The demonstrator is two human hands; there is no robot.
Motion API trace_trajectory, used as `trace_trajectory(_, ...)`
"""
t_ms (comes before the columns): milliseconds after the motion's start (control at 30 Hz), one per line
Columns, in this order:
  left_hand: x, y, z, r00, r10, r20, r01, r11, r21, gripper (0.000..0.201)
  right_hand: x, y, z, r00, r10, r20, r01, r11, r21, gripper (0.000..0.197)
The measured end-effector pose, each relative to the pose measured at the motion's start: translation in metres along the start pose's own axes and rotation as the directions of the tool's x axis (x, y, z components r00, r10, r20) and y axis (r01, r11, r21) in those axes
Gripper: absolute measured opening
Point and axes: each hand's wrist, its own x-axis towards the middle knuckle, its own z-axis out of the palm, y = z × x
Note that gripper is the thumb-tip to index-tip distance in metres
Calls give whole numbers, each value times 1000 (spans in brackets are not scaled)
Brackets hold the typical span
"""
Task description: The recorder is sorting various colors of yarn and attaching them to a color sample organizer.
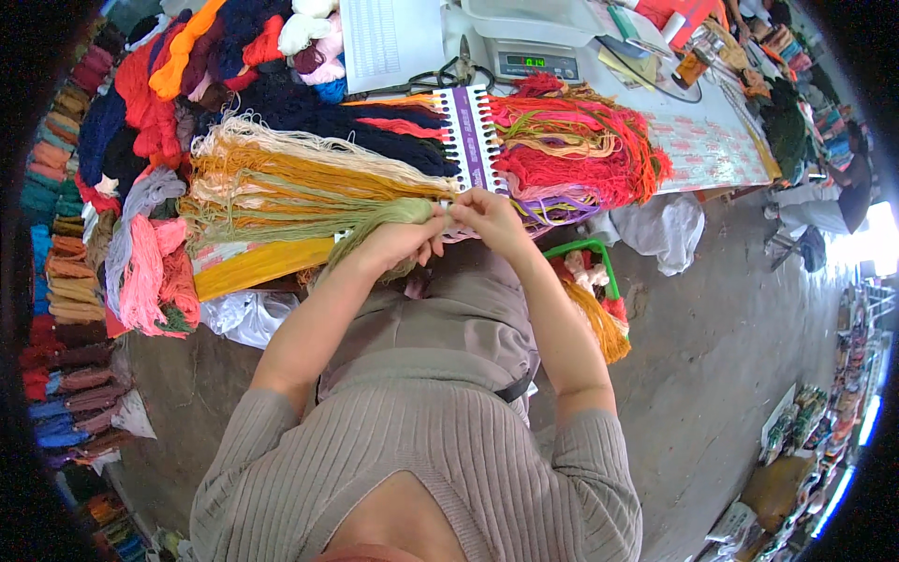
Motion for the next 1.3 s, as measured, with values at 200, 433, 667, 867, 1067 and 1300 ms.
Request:
trace_trajectory(200, -74, -2, -133, 954, 116, -276, -286, 628, -724, 16, -5, -24, 15, 991, 27, -133, -102, 797, -595, 28)
trace_trajectory(433, -137, -37, -199, 391, -63, -918, -476, 840, -260, 38, -12, -17, 17, 972, -53, -229, -63, 879, -473, 25)
trace_trajectory(667, -88, -27, -16, 917, 327, -228, -385, 876, -290, 42, -49, -37, 106, 989, -140, 45, 134, 983, 128, 10)
trace_trajectory(867, -73, -22, -14, 963, 211, 165, -28, 692, -721, 56, -59, -47, 92, 1000, 22, 9, -24, 916, 401, 12)
trace_trajectory(1067, -83, -1, -11, 968, 231, 97, -65, 605, -794, 55, -66, -53, 87, 1000, 5, 27, -18, 847, 532, 18)
trace_trajectory(1300, -88, 1, -13, 976, 211, -57, -178, 616, -768, 52, -67, -45, 85, 999, 34, 28, -44, 825, 563, 19)
